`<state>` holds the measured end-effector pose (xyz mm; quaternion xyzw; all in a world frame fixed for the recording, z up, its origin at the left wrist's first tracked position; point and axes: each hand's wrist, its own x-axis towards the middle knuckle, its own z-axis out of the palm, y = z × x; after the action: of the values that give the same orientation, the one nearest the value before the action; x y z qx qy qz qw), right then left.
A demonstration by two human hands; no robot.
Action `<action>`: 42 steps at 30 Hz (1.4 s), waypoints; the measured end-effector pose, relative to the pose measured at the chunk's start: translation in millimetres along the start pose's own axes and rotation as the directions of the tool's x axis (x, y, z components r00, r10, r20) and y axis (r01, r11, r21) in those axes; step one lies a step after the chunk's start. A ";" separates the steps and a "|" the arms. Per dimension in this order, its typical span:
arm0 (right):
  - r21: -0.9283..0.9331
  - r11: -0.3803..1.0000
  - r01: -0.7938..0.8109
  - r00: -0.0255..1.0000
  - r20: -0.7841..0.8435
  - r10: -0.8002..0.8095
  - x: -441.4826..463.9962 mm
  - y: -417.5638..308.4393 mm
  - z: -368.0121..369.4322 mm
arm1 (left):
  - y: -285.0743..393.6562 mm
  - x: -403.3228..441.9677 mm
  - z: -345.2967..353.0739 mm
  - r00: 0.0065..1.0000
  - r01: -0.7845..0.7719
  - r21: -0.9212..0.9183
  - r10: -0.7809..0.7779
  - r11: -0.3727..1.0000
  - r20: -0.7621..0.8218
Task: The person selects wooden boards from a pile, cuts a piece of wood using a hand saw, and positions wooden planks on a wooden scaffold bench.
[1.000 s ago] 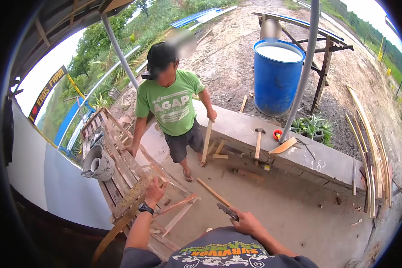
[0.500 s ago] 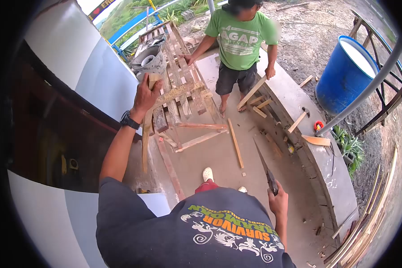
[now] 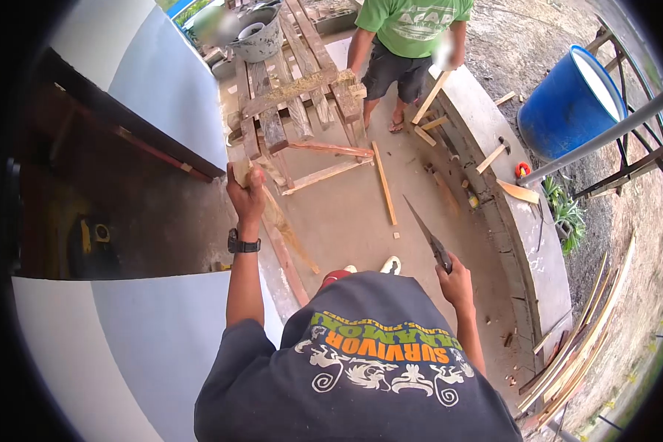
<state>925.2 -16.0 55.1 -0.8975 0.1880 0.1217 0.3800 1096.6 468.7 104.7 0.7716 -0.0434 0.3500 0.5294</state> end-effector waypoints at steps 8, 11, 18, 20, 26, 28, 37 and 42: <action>-0.127 0.984 -0.121 0.993 -0.014 0.121 -22.2 -20.3 35.5 | 54.1 12.4 -9.8 0.958 0.273 -0.189 -0.249 0.943 0.141; -0.108 0.982 -0.155 0.986 -0.076 0.147 -45.8 3.9 53.2 | 47.7 3.3 -30.6 0.929 0.363 -0.349 -0.309 0.864 0.202; 0.015 0.946 -0.323 0.911 -0.266 0.316 -70.6 57.1 55.7 | 56.6 -15.9 -30.7 0.891 0.449 -0.436 -0.356 0.780 0.281; 0.040 0.942 -0.333 0.891 -0.313 0.328 -67.5 68.8 46.0 | 66.2 -24.9 -17.8 0.878 0.476 -0.448 -0.378 0.757 0.294; -0.068 0.965 -0.255 0.878 -0.435 0.201 -3.5 125.9 7.5 | 93.2 -24.2 41.0 0.865 0.502 -0.344 -0.452 0.794 0.218; -0.110 0.979 -0.174 0.883 -0.457 0.106 37.5 151.0 -10.3 | 99.4 -26.5 65.1 0.886 0.461 -0.221 -0.432 0.860 0.166; -0.409 0.912 0.013 0.888 -0.416 -0.199 340.7 258.0 -121.6 | 140.8 -48.4 208.2 0.869 0.482 -0.103 -0.490 0.870 -0.067; -0.518 0.854 -0.044 0.895 -0.401 -0.197 510.6 315.8 -147.1 | 165.1 -54.0 264.2 0.876 0.443 -0.035 -0.441 0.896 -0.198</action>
<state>1260.0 -450.4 -230.0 -0.9766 0.1926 -0.0542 0.0788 1114.4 156.5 151.6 0.7249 0.1894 0.2962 0.5924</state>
